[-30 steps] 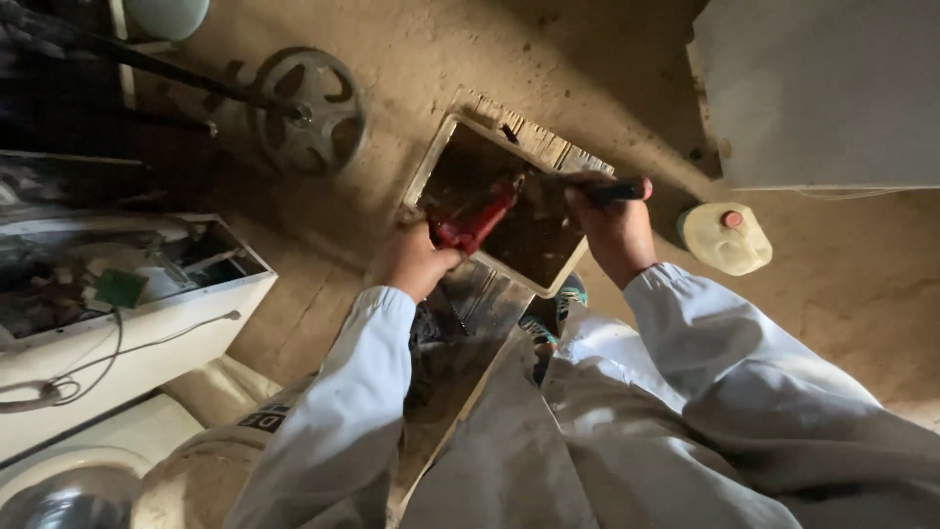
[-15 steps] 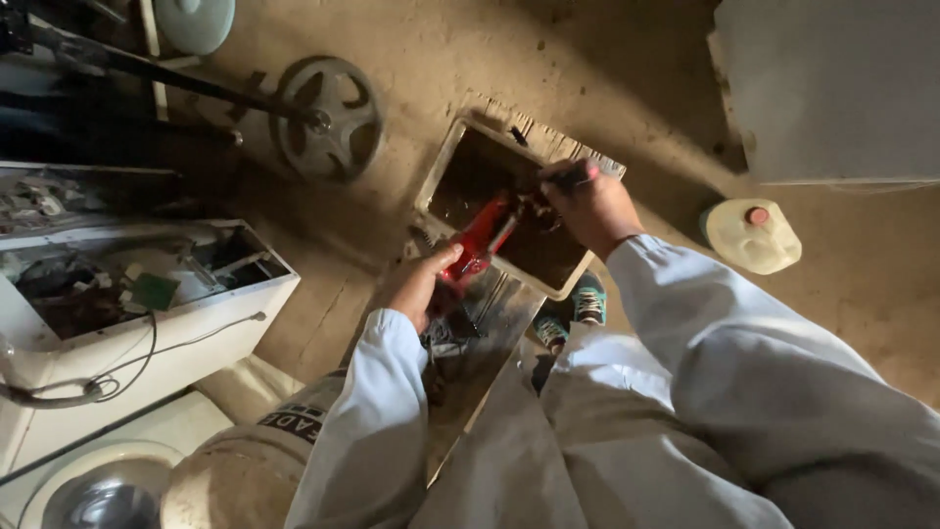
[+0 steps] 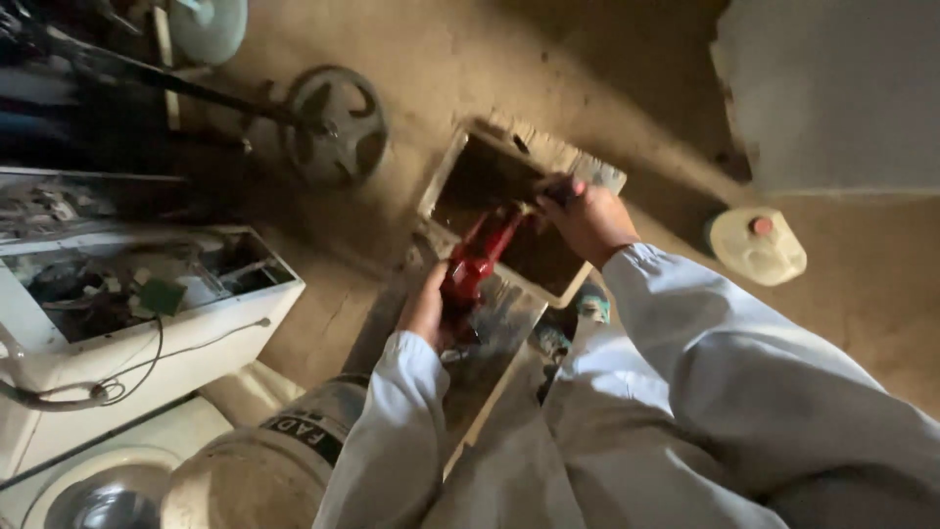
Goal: The person uses a wire brush to scrub a red mechanical part inside a small wooden box. They then use a cloth to wipe the part clean, handling it with both hands to remove dirt and grime.
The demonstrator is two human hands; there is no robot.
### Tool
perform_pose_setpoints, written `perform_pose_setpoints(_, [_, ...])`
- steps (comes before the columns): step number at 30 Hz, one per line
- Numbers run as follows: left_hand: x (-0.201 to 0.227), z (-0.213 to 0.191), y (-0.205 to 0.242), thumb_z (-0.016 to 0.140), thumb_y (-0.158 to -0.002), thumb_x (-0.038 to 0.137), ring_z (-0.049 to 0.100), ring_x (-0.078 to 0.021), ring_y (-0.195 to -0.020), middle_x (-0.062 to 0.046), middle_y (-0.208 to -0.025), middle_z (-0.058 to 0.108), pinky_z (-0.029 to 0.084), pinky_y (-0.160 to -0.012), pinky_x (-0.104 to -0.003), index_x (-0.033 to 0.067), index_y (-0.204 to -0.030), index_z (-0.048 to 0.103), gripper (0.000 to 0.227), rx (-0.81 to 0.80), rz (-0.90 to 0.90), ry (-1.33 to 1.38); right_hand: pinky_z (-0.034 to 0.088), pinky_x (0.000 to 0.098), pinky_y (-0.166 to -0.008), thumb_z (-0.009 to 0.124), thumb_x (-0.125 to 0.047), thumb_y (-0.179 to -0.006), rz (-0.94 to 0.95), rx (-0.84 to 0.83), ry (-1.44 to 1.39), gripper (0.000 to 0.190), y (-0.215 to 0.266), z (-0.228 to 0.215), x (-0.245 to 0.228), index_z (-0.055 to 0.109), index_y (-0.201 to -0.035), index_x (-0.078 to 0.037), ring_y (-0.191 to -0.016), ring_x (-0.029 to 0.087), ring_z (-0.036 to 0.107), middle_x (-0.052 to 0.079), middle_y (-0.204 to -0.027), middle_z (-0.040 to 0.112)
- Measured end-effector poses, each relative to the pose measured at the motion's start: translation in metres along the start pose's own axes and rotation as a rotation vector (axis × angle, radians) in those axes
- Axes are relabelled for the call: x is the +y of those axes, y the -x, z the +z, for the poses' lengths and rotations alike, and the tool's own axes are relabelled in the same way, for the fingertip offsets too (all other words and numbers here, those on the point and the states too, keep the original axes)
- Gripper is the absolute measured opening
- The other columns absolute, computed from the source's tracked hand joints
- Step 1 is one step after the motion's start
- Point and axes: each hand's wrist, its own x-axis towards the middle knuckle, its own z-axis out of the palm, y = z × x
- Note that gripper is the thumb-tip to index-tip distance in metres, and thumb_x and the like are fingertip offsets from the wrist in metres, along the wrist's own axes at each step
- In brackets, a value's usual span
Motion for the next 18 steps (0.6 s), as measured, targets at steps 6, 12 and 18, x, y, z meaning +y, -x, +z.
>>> perform_pose_setpoints(6, [-0.007,-0.012,-0.041,0.086,-0.101,0.050,0.081,-0.0355,-0.080,-0.020,-0.108,0.082,0.073,-0.067,-0.042,0.0048,-0.125,0.076,0.053,-0.015,-0.067,0.369,0.071,0.0568,-0.084,0.075,-0.066,-0.112,0.079,-0.117,0.074,0.070,-0.004,0.015,0.022,0.090,-0.102,0.002,-0.096,0.046,0.088,0.025,-0.091,0.087])
perform_pose_setpoints(12, [0.018,0.003,0.026,0.084,-0.098,0.047,0.084,-0.0308,-0.081,-0.015,-0.103,0.075,0.074,-0.061,-0.037,0.0053,-0.115,0.071,0.046,0.061,-0.092,0.480,0.066,0.0694,-0.088,0.082,-0.059,-0.106,0.041,-0.112,-0.077,0.064,0.010,-0.027,-0.039,0.087,-0.096,0.004,-0.103,0.056,0.084,0.028,-0.094,0.086])
perform_pose_setpoints(18, [0.012,-0.009,-0.036,0.092,-0.091,0.042,0.079,-0.0419,-0.092,-0.020,-0.115,0.072,0.079,-0.071,-0.052,0.0008,-0.120,0.074,0.054,-0.035,-0.183,0.589,0.071,0.0518,-0.074,0.074,-0.069,-0.116,-0.155,0.175,0.336,0.062,-0.003,0.027,0.037,0.081,-0.093,-0.012,-0.077,0.039,0.087,0.018,-0.081,0.084])
